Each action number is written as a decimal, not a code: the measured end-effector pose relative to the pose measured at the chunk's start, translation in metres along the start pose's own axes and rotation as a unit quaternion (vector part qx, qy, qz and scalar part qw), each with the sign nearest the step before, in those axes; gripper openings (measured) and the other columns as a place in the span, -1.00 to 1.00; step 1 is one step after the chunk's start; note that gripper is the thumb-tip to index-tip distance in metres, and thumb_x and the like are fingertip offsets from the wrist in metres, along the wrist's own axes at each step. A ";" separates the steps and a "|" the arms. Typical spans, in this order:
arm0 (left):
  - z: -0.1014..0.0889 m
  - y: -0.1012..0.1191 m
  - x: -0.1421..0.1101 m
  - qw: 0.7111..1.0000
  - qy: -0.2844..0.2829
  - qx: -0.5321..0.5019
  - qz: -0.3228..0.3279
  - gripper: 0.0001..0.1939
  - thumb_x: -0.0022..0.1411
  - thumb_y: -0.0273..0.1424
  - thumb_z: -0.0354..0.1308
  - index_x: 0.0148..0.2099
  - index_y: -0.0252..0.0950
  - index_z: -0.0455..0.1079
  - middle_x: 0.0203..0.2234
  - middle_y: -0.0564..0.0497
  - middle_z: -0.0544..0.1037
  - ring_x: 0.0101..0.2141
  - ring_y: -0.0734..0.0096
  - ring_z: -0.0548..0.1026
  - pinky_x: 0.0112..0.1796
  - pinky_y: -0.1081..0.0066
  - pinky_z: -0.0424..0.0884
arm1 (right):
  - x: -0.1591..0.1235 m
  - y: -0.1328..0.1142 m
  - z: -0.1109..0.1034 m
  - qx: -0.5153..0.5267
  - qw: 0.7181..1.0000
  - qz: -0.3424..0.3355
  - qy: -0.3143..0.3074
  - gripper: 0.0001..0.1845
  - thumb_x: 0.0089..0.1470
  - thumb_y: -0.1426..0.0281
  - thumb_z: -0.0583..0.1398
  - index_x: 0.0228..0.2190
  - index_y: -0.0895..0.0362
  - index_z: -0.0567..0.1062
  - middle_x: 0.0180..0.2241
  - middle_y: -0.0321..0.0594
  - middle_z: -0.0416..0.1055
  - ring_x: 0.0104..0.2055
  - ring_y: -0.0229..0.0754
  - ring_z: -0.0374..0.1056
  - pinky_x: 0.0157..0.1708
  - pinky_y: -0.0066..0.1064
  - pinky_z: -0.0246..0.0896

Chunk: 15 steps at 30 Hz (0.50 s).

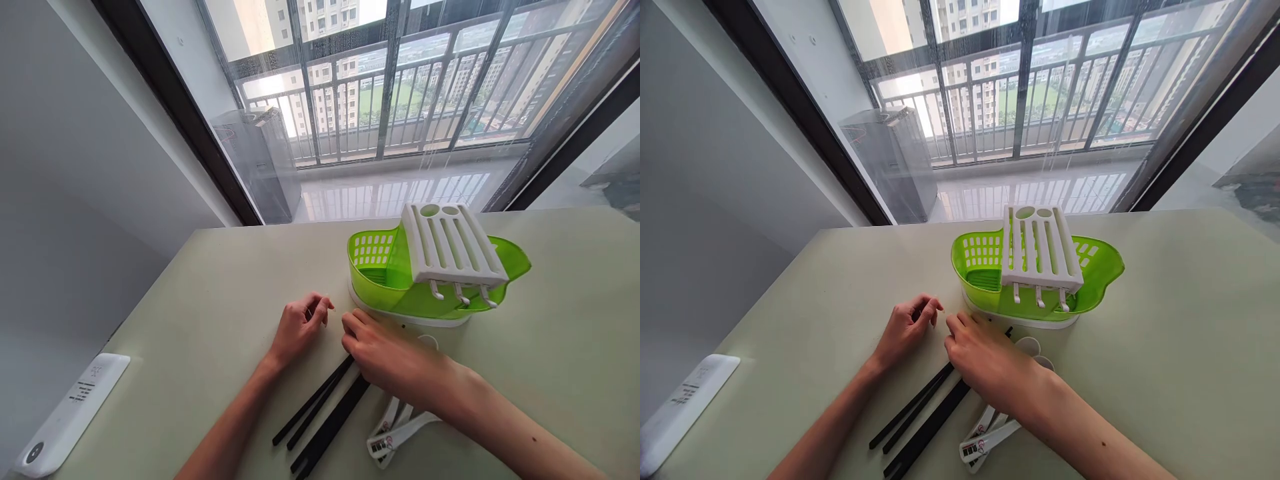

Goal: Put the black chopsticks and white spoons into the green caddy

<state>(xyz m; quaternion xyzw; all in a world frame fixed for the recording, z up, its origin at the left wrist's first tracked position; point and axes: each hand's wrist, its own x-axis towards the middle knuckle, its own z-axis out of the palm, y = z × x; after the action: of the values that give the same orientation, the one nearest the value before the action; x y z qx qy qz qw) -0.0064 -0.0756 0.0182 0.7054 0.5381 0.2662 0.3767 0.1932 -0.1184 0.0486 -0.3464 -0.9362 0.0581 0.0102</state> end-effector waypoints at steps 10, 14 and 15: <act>0.002 -0.003 0.000 1.000 0.000 0.001 0.006 -0.60 0.44 -0.10 -0.01 -0.24 -0.27 0.48 -0.54 0.15 0.41 -0.54 0.55 0.25 -0.45 0.50 0.18 | -0.004 0.001 -0.010 -0.048 0.998 -0.052 0.004 -0.86 0.03 0.60 0.20 -0.42 0.13 0.43 -0.39 -0.22 0.34 -0.31 -0.10 0.28 -0.32 -0.28 0.15; 0.001 -0.002 0.000 1.000 0.000 0.004 0.008 -0.60 0.44 -0.10 -0.01 -0.25 -0.27 0.48 -0.54 0.15 0.41 -0.54 0.55 0.24 -0.46 0.50 0.17 | -0.009 0.001 -0.021 -0.089 0.993 -0.076 0.000 -0.76 -0.04 0.68 0.20 -0.54 0.11 0.38 -0.43 -0.24 0.31 -0.38 -0.13 0.24 -0.41 -0.30 0.08; 0.001 -0.002 0.000 1.000 0.000 0.005 0.008 -0.59 0.44 -0.10 -0.01 -0.25 -0.27 0.48 -0.54 0.15 0.41 -0.54 0.55 0.24 -0.46 0.50 0.17 | -0.010 0.001 -0.023 -0.095 0.992 -0.078 -0.003 -0.74 -0.06 0.69 0.20 -0.55 0.11 0.37 -0.42 -0.24 0.31 -0.38 -0.13 0.25 -0.41 -0.30 0.07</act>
<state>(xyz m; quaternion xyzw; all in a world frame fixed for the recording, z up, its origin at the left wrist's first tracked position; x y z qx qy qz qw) -0.0064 -0.0757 0.0159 0.7120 0.5334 0.2665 0.3709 0.2028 -0.1217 0.0715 -0.2711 -0.9618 -0.0313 -0.0206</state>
